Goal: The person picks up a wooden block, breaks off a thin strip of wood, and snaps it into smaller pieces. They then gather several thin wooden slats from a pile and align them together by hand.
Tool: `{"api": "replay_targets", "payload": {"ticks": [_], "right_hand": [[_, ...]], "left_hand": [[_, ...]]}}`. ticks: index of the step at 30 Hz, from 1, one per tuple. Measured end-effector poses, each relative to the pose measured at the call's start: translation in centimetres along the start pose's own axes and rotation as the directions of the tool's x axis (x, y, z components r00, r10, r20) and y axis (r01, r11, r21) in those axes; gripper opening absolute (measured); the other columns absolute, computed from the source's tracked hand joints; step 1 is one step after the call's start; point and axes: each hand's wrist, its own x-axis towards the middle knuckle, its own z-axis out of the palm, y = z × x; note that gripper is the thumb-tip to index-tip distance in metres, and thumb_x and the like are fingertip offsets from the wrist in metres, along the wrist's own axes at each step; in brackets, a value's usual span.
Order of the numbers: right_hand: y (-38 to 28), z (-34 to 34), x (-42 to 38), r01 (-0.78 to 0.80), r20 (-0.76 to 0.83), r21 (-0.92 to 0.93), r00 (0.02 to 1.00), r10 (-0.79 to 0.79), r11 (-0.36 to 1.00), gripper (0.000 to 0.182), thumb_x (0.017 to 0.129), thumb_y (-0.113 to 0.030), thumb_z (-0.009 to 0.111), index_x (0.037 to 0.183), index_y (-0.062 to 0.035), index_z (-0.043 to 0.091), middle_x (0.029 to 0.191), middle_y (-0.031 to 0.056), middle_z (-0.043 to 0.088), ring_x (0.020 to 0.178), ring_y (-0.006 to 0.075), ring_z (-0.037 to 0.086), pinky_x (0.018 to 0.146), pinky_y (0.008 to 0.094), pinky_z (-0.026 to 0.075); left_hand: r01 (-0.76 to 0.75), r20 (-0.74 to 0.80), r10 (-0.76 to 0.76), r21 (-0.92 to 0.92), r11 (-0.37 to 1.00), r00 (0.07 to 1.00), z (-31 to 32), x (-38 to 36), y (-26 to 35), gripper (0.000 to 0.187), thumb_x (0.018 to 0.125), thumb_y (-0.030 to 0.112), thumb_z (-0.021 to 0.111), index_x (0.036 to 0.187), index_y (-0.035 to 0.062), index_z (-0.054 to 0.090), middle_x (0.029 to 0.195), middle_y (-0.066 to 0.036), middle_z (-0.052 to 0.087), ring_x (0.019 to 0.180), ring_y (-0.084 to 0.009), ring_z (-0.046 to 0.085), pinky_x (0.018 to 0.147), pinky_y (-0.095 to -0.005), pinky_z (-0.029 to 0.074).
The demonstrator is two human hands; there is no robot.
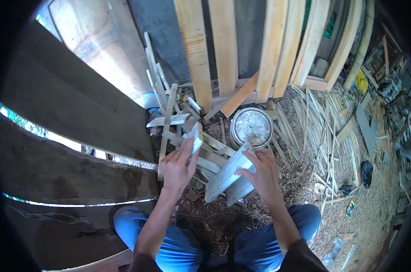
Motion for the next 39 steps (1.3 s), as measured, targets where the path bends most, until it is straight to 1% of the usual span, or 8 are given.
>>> {"api": "replay_targets", "payload": {"ticks": [3, 6, 9, 15, 24, 30, 33, 39], "right_hand": [[-0.8, 0.5, -1.4, -0.048, 0.138, -0.159, 0.988, 0.070, 0.986, 0.063, 0.062, -0.038, 0.088, 0.120, -0.0188, 0.075, 0.144, 0.0216, 0.043, 0.137, 0.0435, 0.036, 0.104, 0.0562, 0.039], [-0.4, 1.2, -1.8, 0.041, 0.049, -0.278, 0.998, -0.028, 0.960, 0.054, 0.065, -0.031, 0.087, 0.117, -0.0201, 0.077, 0.151, 0.0201, 0.038, 0.142, 0.0450, 0.032, 0.113, 0.0554, 0.033], [-0.5, 1.4, -1.3, 0.146, -0.132, -0.297, 0.973, -0.192, 0.944, 0.037, 0.074, -0.015, 0.081, 0.110, -0.0185, 0.076, 0.149, 0.0126, 0.047, 0.143, 0.0389, 0.036, 0.117, 0.0561, 0.031], [2.4, 2.4, -0.3, 0.467, 0.025, -0.303, 0.875, -0.483, 0.830, 0.038, 0.074, -0.003, 0.071, 0.107, -0.0218, 0.075, 0.129, -0.0057, 0.064, 0.135, 0.0200, 0.048, 0.118, 0.0523, 0.031], [0.0, 4.2, 2.5, 0.590, 0.030, -0.379, 0.778, -0.628, 0.713, 0.038, 0.073, -0.010, 0.071, 0.107, -0.0259, 0.078, 0.113, -0.0072, 0.068, 0.120, 0.0189, 0.053, 0.117, 0.0459, 0.029], [-5.1, 6.7, 5.4, 0.546, -0.164, -0.275, 0.784, -0.598, 0.791, 0.032, 0.073, -0.010, 0.071, 0.101, -0.0227, 0.078, 0.114, -0.0056, 0.068, 0.117, 0.0216, 0.053, 0.113, 0.0461, 0.033], [-6.5, 8.9, 7.3, 0.511, -0.228, -0.176, 0.810, -0.540, 0.841, 0.032, 0.074, -0.010, 0.071, 0.105, -0.0188, 0.077, 0.114, -0.0019, 0.067, 0.117, 0.0260, 0.053, 0.111, 0.0486, 0.035], [-7.8, 13.3, 10.0, 0.373, -0.272, -0.101, 0.881, -0.386, 0.922, 0.032, 0.076, -0.011, 0.074, 0.108, -0.0148, 0.075, 0.114, 0.0012, 0.067, 0.119, 0.0287, 0.051, 0.110, 0.0517, 0.035]], "left_hand": [[-0.084, -0.018, 0.084, 0.018, 0.996, 0.996, 0.9, 0.0, 0.2, 0.041, 0.086, 0.014, 0.077, 0.125, 0.0039, 0.069, 0.110, -0.017, 0.075, 0.087, -0.0299, 0.076, 0.072, -0.0375, 0.061], [-0.080, -0.019, 0.080, -0.004, 0.997, 0.997, 1.5, 0.3, -0.1, 0.040, 0.087, 0.016, 0.077, 0.125, 0.0047, 0.069, 0.111, -0.017, 0.075, 0.091, -0.0298, 0.076, 0.075, -0.0378, 0.061], [-0.090, -0.037, 0.089, -0.013, 0.996, 0.995, 1.4, 1.2, -0.3, 0.041, 0.085, 0.011, 0.078, 0.125, 0.0046, 0.070, 0.111, -0.018, 0.075, 0.082, -0.0307, 0.076, 0.070, -0.0362, 0.060], [-0.078, -0.065, 0.075, -0.032, 0.996, 0.995, 0.3, 2.4, -0.8, 0.041, 0.085, 0.010, 0.078, 0.125, 0.0064, 0.071, 0.110, -0.016, 0.075, 0.079, -0.0296, 0.075, 0.069, -0.0362, 0.059], [0.031, -0.085, -0.030, 0.011, 0.999, 0.996, -2.8, 3.0, -2.7, 0.040, 0.085, 0.010, 0.078, 0.124, 0.0050, 0.071, 0.112, -0.015, 0.075, 0.094, -0.0306, 0.075, 0.078, -0.0369, 0.060], [0.030, -0.210, -0.040, -0.050, 0.998, 0.977, -5.2, 5.2, -3.8, 0.053, 0.083, 0.015, 0.081, 0.133, 0.0086, 0.068, 0.132, -0.018, 0.067, 0.124, -0.0326, 0.063, 0.101, -0.0423, 0.049], [0.118, -0.140, -0.101, 0.116, 0.986, 0.985, -4.8, 5.2, -3.7, 0.071, 0.087, 0.026, 0.079, 0.150, 0.0123, 0.051, 0.165, -0.017, 0.031, 0.152, -0.0371, 0.027, 0.121, -0.0587, 0.020], [0.231, 0.061, -0.232, 0.020, 0.973, 0.971, -3.9, 4.1, -6.7, 0.056, 0.095, 0.025, 0.068, 0.146, 0.0086, 0.054, 0.162, -0.022, 0.032, 0.150, -0.0407, 0.028, 0.122, -0.0568, 0.022]]}}
